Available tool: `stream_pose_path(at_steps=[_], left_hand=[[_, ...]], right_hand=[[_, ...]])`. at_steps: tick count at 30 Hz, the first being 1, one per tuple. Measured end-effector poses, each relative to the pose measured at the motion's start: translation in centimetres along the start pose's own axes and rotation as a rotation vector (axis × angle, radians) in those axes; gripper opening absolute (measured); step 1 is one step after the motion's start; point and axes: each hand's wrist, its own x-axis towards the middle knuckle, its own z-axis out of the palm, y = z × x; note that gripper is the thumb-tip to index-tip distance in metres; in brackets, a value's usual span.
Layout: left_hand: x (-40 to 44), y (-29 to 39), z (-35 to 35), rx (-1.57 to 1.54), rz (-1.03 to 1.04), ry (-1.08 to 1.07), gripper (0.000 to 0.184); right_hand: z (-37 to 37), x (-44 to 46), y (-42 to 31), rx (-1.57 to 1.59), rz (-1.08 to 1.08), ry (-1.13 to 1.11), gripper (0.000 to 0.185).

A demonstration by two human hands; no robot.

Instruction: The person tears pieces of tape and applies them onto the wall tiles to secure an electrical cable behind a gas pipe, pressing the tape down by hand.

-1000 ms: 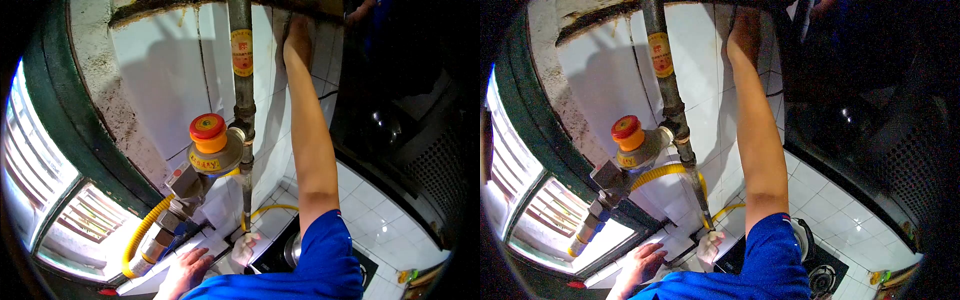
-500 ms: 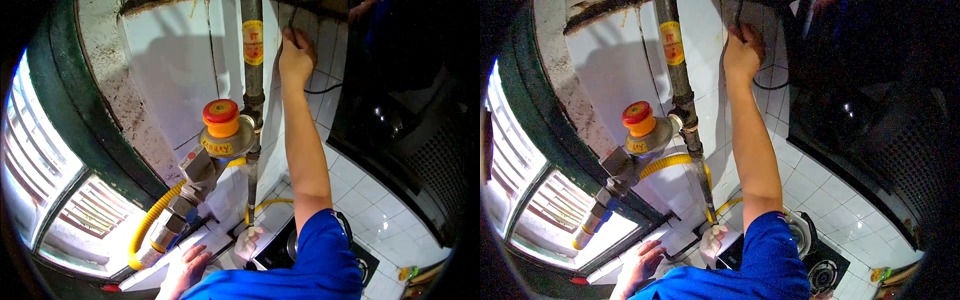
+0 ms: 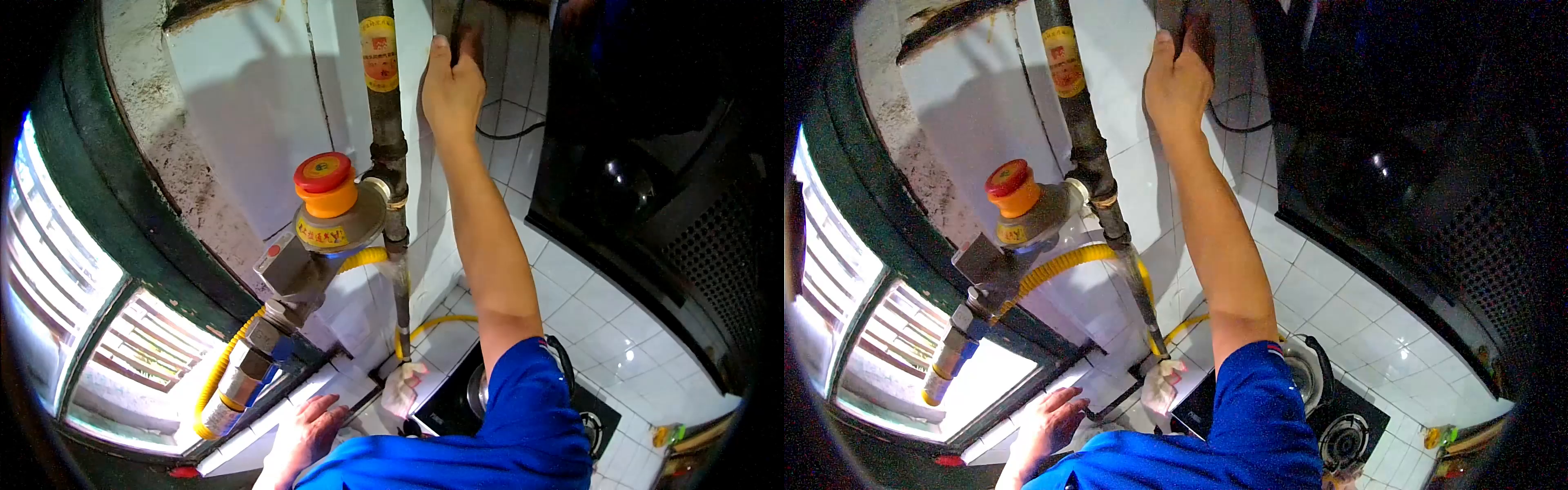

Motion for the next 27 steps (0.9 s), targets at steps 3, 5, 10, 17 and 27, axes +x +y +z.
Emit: stream_pose_path(at_steps=[3,5,10,17,27], left_hand=[[0.2,0.0,0.3,0.004,0.029,0.013,0.032],[0.3,0.1,0.4,-0.005,0.04,0.015,0.033],[0.6,0.5,0.8,0.016,0.048,0.003,0.033],[-0.2,0.2,1.4,-0.007,-0.005,0.024,0.026],[-0.1,1.2,1.0,0.029,0.037,0.034,0.028]], right_hand=[[0.1,0.1,-0.2,0.031,0.024,0.038,0.06],[-0.7,0.3,-0.4,-0.043,0.063,-0.108,0.061],[-0.2,-0.6,-0.6,0.021,-0.045,-0.04,0.06],[0.0,-2.4,-0.1,-0.056,-0.116,-0.13,0.061],[0.3,-3.5,0.1,-0.135,-0.419,-0.099,0.063]])
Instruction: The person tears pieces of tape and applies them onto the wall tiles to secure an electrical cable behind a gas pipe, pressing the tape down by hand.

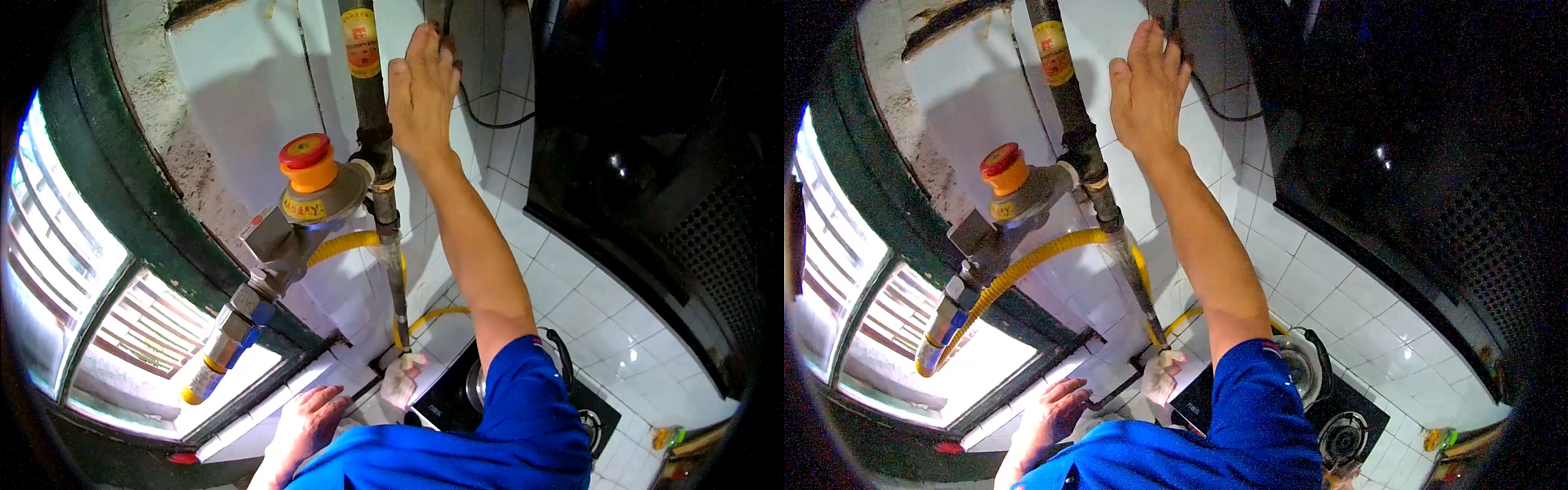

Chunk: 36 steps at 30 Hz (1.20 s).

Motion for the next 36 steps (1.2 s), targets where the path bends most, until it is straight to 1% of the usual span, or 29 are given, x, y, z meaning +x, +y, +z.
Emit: stream_pose_path(at_steps=[1,3,7,9,10,12,15,19,21,22,24,25,26,27,28,29,31,32,34,35,36], left_hand=[[-0.1,0.0,0.0,0.001,-0.001,-0.001,0.028],[-0.1,-0.2,0.1,-0.004,0.013,0.003,0.028],[-0.8,-0.1,0.2,0.022,-0.005,0.026,0.027],[-0.8,-0.1,0.0,0.003,-0.03,0.011,0.026],[-0.8,-0.1,0.0,0.001,-0.03,0.015,0.026],[-1.1,-0.2,0.0,-0.019,-0.039,0.028,0.026],[-1.2,-0.1,-0.3,-0.014,-0.042,0.021,0.026],[-1.3,0.2,-0.7,-0.004,-0.028,0.026,0.028],[-1.4,0.4,-0.7,-0.005,-0.051,0.029,0.028],[-1.5,0.3,-0.6,-0.005,-0.049,0.028,0.028],[-1.9,-0.1,-0.6,0.006,-0.086,-0.034,0.026],[-1.9,-0.1,-0.6,0.007,-0.088,-0.034,0.026],[-1.9,0.0,-0.6,0.005,-0.095,-0.035,0.026],[-2.0,0.0,-0.6,0.002,-0.102,-0.036,0.026],[-1.9,0.0,-0.6,0.003,-0.103,-0.037,0.026],[-1.9,0.0,-0.5,0.002,-0.107,-0.039,0.026],[-1.8,0.1,-0.4,0.0,-0.111,-0.04,0.027],[-1.8,0.2,-0.3,0.004,-0.098,-0.011,0.024],[-1.7,0.1,-0.2,0.01,-0.085,0.02,0.023],[-1.9,0.0,-0.2,0.007,-0.087,-0.006,0.024],[-2.0,-0.1,-0.2,0.003,-0.088,-0.033,0.026]], right_hand=[[0.2,-0.4,0.2,0.001,0.001,0.0,0.063],[0.1,-0.7,-0.1,0.043,0.072,0.022,0.064],[-0.3,-0.9,-0.4,0.084,0.028,-0.026,0.062],[-0.5,-1.1,-0.4,0.075,0.114,-0.022,0.061],[-0.3,-1.2,-0.3,0.076,0.111,-0.023,0.061],[0.1,-1.5,-0.1,0.073,0.038,0.001,0.06],[-0.4,-1.5,-0.3,0.087,0.046,-0.027,0.06],[-0.1,-1.4,0.1,0.037,0.03,0.0,0.06],[-1.3,-0.3,-0.4,0.075,0.095,0.083,0.059],[-2.0,0.5,-0.3,0.073,0.096,0.084,0.059],[-3.0,2.5,0.2,0.21,0.478,0.059,0.055],[-2.7,3.4,0.9,0.133,0.432,0.199,0.05],[-2.1,4.7,2.5,0.135,0.434,0.199,0.05],[-1.7,6.2,4.2,0.014,0.397,0.228,0.048],[-1.4,7.1,5.7,-0.108,0.36,0.257,0.053],[-1.7,7.8,6.3,-0.109,0.362,0.257,0.053],[-2.6,9.2,6.5,-0.032,0.221,0.227,0.055],[-2.6,9.4,6.7,-0.033,0.223,0.228,0.055],[-2.4,9.9,7.2,-0.065,0.087,0.221,0.052],[-2.0,10.0,7.5,-0.065,0.086,0.222,0.052],[-1.4,9.9,7.8,-0.05,0.072,0.275,0.048]])
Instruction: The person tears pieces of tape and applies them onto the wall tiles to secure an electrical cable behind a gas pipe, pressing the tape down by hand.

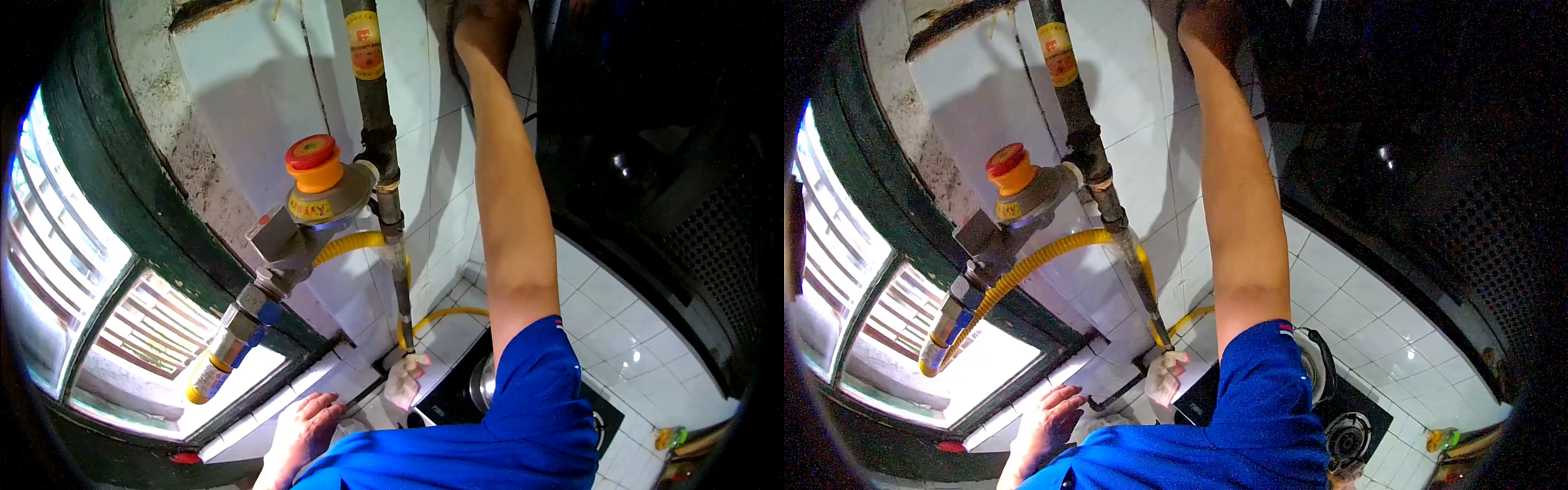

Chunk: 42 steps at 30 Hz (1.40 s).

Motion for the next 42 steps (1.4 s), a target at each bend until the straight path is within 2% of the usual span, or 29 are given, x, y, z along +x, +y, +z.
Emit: stream_pose_path(at_steps=[2,8,10,14,17,25,27,42], left_hand=[[0.2,0.5,-0.2,-0.003,-0.011,-0.005,0.026],[0.3,0.8,-0.4,0.0,-0.03,-0.005,0.025],[0.2,0.8,-0.3,0.007,-0.029,-0.006,0.026],[0.2,1.0,-0.4,0.008,-0.03,0.005,0.025],[0.3,1.2,-0.4,0.01,-0.031,-0.001,0.024],[0.4,1.1,-0.3,0.019,-0.026,0.003,0.025],[0.5,1.1,-0.2,0.04,0.014,0.057,0.023],[0.2,1.2,-0.2,0.002,-0.028,0.013,0.026]], right_hand=[[0.6,-0.1,0.7,0.018,-0.01,0.055,0.044],[0.8,0.6,0.6,0.144,0.057,0.009,0.036],[0.4,0.5,-0.1,0.085,-0.056,0.053,0.03],[0.5,0.2,0.2,0.02,-0.075,0.023,0.027],[1.0,-0.2,0.8,-0.064,-0.045,0.081,0.025],[0.7,-0.1,0.3,-0.028,0.081,-0.01,0.011],[0.9,-0.1,0.6,-0.031,0.068,0.002,0.011],[1.1,-0.5,1.3,0.044,0.014,0.051,0.015]])
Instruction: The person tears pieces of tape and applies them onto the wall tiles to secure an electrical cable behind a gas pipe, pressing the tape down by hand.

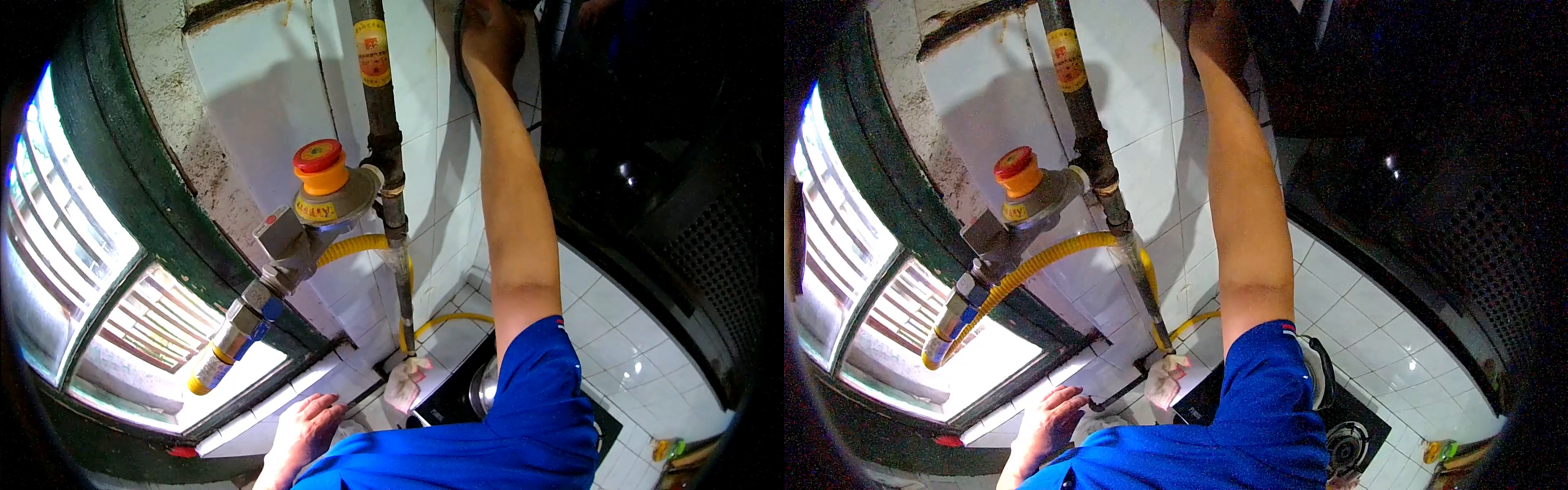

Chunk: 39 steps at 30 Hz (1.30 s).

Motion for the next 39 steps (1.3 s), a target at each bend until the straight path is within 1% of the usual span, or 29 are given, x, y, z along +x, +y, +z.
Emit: stream_pose_path(at_steps=[4,7,9,10,17,19,20,21,22,23,25,27,29,31,34,39], left_hand=[[0.2,0.2,-0.2,0.002,0.015,-0.007,0.026],[0.8,0.2,-0.2,0.011,0.048,-0.006,0.029],[1.3,0.6,-0.6,0.055,0.113,-0.026,0.032],[1.6,0.9,-0.9,0.056,0.113,-0.026,0.032],[4.7,3.9,-3.3,0.084,0.264,-0.069,0.034],[5.0,4.2,-3.4,0.084,0.297,-0.068,0.034],[5.2,4.5,-3.5,0.098,0.309,-0.064,0.034],[5.2,4.6,-3.6,0.111,0.322,-0.059,0.034],[5.2,4.6,-3.6,0.112,0.321,-0.059,0.034],[5.3,4.8,-3.7,0.116,0.317,-0.056,0.034],[5.2,4.9,-3.7,0.118,0.314,-0.053,0.034],[5.0,4.8,-3.7,0.096,0.266,-0.066,0.034],[4.7,4.5,-3.4,0.088,0.26,-0.055,0.033],[4.6,4.3,-3.2,0.079,0.256,-0.046,0.033],[4.5,4.4,-3.2,0.075,0.239,-0.04,0.032],[4.2,4.0,-3.0,0.055,0.191,-0.055,0.031]], right_hand=[[0.3,0.0,0.2,-0.046,-0.052,0.041,0.014],[0.3,-0.1,0.2,-0.01,-0.003,0.004,0.012],[0.5,-0.2,0.7,-0.015,-0.027,0.015,0.012],[0.7,-0.2,0.9,-0.02,-0.052,0.026,0.012],[0.8,-0.3,0.4,-0.113,-0.025,0.028,0.014],[0.5,-0.6,0.1,-0.082,-0.049,0.018,0.021],[0.6,-0.8,-0.1,-0.082,-0.048,0.017,0.021],[0.9,-0.9,-0.4,-0.037,0.024,0.062,0.027],[1.0,-1.0,-0.7,0.008,0.096,0.106,0.033],[1.2,-1.1,0.0,0.009,0.097,0.108,0.033],[2.2,-1.8,1.8,-0.156,0.103,0.197,0.043],[1.8,-2.1,1.2,-0.12,0.108,0.212,0.042],[1.3,-2.1,0.6,-0.082,0.113,0.226,0.043],[0.8,-1.8,0.2,-0.003,0.264,-0.003,0.04],[1.6,-1.4,0.4,0.001,0.234,0.04,0.036],[1.7,-0.9,0.9,0.021,0.208,0.015,0.034]])
